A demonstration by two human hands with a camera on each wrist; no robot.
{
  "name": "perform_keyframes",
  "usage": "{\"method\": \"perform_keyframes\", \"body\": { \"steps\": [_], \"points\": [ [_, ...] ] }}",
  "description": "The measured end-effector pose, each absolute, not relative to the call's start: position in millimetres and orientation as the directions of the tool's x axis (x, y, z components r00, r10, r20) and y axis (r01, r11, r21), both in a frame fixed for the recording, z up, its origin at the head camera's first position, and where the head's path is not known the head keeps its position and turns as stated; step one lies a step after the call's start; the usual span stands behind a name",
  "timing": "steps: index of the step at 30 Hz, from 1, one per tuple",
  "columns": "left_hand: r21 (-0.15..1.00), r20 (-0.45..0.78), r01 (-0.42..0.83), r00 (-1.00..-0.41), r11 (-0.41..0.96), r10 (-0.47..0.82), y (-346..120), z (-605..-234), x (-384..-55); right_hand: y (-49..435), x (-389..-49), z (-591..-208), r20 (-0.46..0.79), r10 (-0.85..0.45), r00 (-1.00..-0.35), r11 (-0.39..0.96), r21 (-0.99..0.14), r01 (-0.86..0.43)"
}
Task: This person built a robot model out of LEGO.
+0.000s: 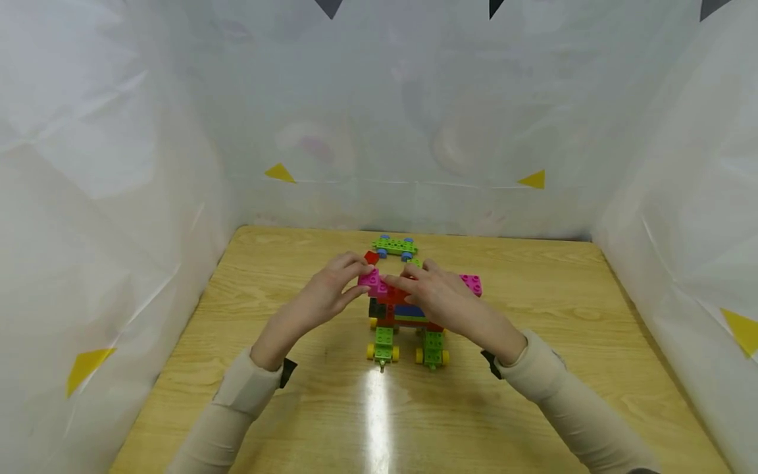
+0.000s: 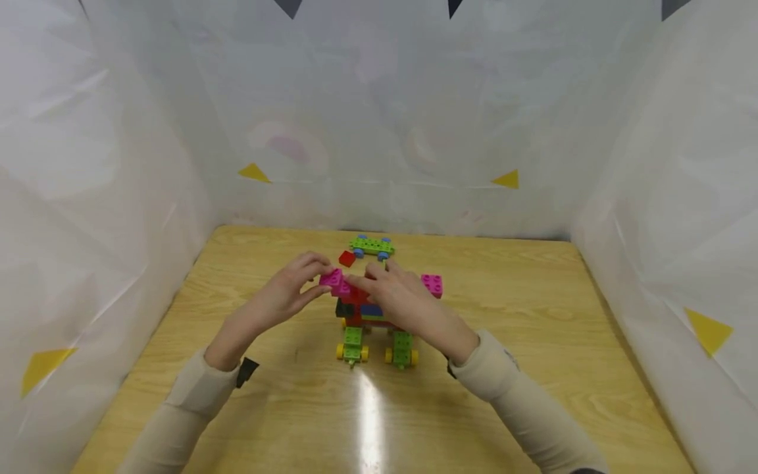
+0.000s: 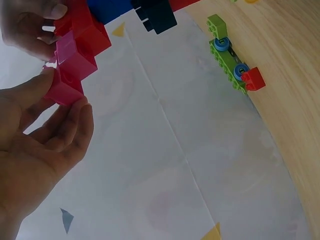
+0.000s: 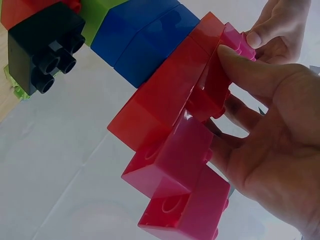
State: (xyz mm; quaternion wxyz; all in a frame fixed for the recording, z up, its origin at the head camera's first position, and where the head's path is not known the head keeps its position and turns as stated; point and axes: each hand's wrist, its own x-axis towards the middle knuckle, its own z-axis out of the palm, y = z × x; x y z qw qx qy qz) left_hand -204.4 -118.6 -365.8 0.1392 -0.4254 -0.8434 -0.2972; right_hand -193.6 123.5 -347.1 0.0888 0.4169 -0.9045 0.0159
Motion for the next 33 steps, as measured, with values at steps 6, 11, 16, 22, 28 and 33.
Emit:
{"method": "perform_keyframes", "body": {
  "steps": [6, 11, 16, 22, 28, 33],
  "points": [
    [0.388, 0.491, 0.796, -0.605, 0.464, 0.627, -118, -367, -201, 124, -193, -350, 0.177, -0.748, -0.640, 0.654, 0.033, -0.756],
    [0.440, 0.483, 0.765, -0.643, 0.470, 0.595, -117, -371, -200, 125, -194, -352, 0.196, -0.759, -0.621, 0.638, 0.032, -0.770],
    [0.516, 0.440, 0.717, -0.692, 0.469, 0.573, -114, -374, -204, 125, -196, -351, 0.207, -0.753, -0.625, 0.642, 0.022, -0.766],
    [0.675, 0.345, 0.616, -0.750, 0.405, 0.565, -110, -380, -208, 127, -197, -352, 0.203, -0.752, -0.627, 0.642, 0.011, -0.767],
    [0.686, 0.356, 0.605, -0.764, 0.404, 0.539, -105, -385, -213, 129, -198, -353, 0.239, -0.749, -0.618, 0.639, 0.012, -0.770],
    [0.676, 0.379, 0.629, -0.743, 0.384, 0.552, -102, -386, -217, 130, -197, -354, 0.241, -0.728, -0.642, 0.655, -0.033, -0.755]
  ]
}}
